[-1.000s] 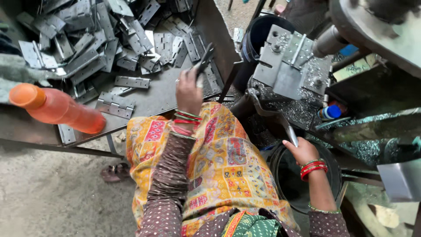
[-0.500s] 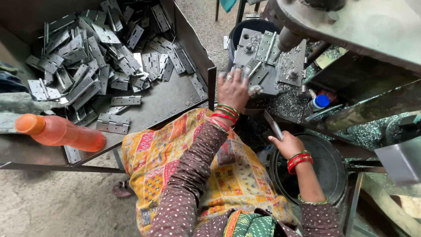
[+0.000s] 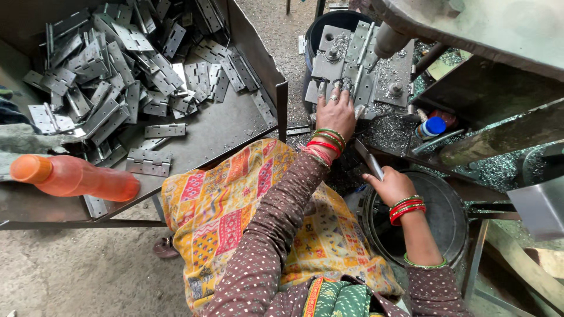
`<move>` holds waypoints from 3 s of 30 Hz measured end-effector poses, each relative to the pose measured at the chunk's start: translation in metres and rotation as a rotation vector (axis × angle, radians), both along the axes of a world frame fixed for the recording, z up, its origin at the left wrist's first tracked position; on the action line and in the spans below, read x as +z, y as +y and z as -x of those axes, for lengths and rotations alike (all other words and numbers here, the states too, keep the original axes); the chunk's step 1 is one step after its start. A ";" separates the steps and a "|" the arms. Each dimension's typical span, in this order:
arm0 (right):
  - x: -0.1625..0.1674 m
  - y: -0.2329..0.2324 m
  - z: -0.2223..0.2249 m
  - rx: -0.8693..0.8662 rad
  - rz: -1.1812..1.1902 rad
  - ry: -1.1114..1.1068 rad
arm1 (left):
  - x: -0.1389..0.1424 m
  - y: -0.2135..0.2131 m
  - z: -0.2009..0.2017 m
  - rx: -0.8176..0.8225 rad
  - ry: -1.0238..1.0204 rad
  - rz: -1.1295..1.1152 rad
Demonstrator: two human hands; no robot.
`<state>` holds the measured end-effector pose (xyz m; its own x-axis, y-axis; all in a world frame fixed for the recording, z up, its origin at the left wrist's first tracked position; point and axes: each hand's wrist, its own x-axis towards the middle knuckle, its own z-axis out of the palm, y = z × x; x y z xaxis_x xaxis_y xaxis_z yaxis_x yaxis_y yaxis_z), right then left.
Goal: The person operates a drill press to process metal hinge parts. They pick each hinge from a bin, place it under the drill, activate the press, and then return the processed hinge to the bin. The cycle repeats continuously throughout the clip.
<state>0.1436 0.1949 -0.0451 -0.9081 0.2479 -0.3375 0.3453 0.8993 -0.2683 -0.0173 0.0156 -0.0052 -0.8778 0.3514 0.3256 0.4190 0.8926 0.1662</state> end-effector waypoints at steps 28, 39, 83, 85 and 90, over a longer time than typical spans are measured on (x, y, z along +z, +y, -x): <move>-0.067 -0.015 -0.021 -0.028 0.040 0.081 | -0.021 0.014 0.018 -0.018 0.081 0.044; -0.076 -0.019 -0.030 -0.083 0.033 0.197 | 0.002 0.030 0.051 -0.052 -0.171 0.109; 0.010 -0.005 0.004 0.025 -0.014 -0.004 | 0.045 -0.026 -0.053 -0.280 0.369 -0.581; 0.007 -0.003 0.004 0.035 0.003 0.032 | 0.043 -0.014 -0.039 -0.240 0.519 -0.416; 0.009 -0.003 0.005 -0.050 0.070 -0.083 | 0.016 0.000 0.000 -0.031 0.184 0.095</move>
<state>0.1382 0.1919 -0.0362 -0.8634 0.2656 -0.4290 0.4129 0.8606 -0.2981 -0.0169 0.0160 0.0107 -0.7948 0.4138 0.4438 0.4616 0.8871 -0.0004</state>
